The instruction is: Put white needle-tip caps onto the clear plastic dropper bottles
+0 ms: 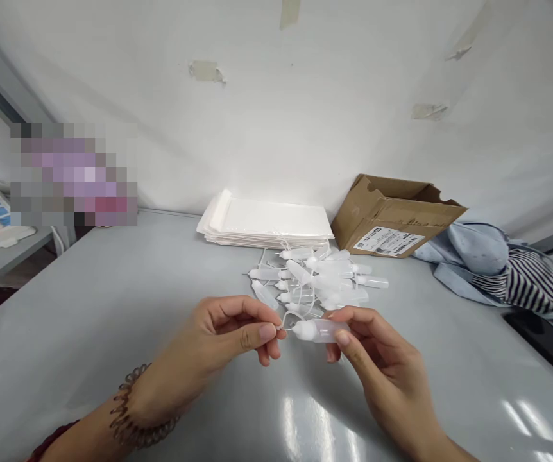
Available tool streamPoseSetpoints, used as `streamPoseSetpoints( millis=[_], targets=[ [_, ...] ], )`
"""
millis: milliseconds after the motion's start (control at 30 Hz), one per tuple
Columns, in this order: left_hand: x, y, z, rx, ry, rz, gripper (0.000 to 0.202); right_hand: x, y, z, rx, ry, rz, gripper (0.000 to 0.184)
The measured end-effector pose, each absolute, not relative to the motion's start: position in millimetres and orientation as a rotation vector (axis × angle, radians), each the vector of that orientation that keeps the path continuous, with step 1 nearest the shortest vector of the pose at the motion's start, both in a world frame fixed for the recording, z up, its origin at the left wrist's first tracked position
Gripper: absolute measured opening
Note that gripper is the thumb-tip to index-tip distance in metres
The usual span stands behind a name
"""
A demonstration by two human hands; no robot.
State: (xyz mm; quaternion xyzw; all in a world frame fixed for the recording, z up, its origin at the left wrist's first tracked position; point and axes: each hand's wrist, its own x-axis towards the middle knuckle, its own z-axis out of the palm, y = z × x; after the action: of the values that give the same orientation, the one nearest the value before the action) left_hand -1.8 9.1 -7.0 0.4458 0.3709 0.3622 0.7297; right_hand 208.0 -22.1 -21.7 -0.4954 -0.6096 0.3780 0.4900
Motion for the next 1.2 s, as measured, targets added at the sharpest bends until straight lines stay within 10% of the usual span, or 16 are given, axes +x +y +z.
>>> streamPoseSetpoints(
  millis=[1200],
  targets=[
    [0.3,1.2,-4.8,1.012,0.861,0.808,0.007,216.6,-26.3,-18.4,-1.16,-1.688,0.606,0.013]
  ],
)
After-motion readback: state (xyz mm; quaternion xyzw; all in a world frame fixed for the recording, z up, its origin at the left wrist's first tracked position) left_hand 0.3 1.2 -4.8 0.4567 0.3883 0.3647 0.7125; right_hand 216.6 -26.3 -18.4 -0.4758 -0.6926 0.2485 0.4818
